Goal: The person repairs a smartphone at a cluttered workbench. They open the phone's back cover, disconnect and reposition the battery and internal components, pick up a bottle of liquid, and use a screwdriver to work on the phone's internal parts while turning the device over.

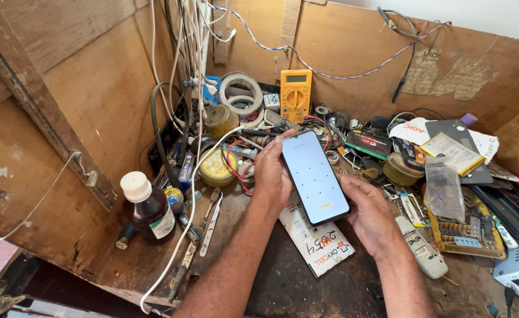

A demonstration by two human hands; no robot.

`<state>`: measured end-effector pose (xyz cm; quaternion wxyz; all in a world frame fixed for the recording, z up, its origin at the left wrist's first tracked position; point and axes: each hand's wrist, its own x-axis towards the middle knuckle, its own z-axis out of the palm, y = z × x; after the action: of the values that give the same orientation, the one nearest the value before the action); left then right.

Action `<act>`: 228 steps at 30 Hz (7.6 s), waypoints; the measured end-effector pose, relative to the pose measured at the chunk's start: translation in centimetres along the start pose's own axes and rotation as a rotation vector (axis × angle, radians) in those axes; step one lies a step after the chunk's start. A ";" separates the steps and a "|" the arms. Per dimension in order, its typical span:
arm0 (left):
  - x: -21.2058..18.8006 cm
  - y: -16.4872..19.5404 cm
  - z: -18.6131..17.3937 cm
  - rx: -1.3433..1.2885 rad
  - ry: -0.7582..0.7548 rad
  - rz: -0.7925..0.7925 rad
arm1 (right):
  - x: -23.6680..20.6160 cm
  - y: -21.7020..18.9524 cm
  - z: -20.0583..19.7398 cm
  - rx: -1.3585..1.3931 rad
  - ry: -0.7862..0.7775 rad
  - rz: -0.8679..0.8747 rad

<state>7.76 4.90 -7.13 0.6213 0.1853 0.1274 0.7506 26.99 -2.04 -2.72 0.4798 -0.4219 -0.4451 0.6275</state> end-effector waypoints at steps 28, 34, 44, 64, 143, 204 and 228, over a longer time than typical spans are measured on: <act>-0.4 -1.0 -0.6 0.118 -0.111 0.028 | 1.0 1.1 -1.5 0.099 0.120 -0.017; -1.8 0.0 0.9 0.211 0.035 -0.042 | 0.9 1.1 -1.3 0.060 0.149 -0.070; -2.4 0.3 1.7 0.304 0.051 0.017 | 0.8 1.7 -1.1 -0.008 0.141 -0.173; -2.5 0.4 1.8 0.277 0.009 -0.033 | 0.8 0.9 -1.6 0.165 0.204 0.026; -4.6 -1.9 0.9 0.109 -0.107 -0.334 | 1.0 0.1 0.8 0.009 0.268 -0.163; -4.1 -4.3 -0.3 0.431 -0.080 -0.033 | 1.9 0.5 -0.8 -0.240 0.329 -0.341; -3.8 -4.2 0.2 0.333 0.001 -0.087 | 0.8 -0.9 -1.8 -0.208 0.329 -0.214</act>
<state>12.16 1.99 -9.22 0.6138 0.2797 0.2583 0.6917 28.78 -0.86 -2.35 0.5637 -0.5162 -0.4652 0.4465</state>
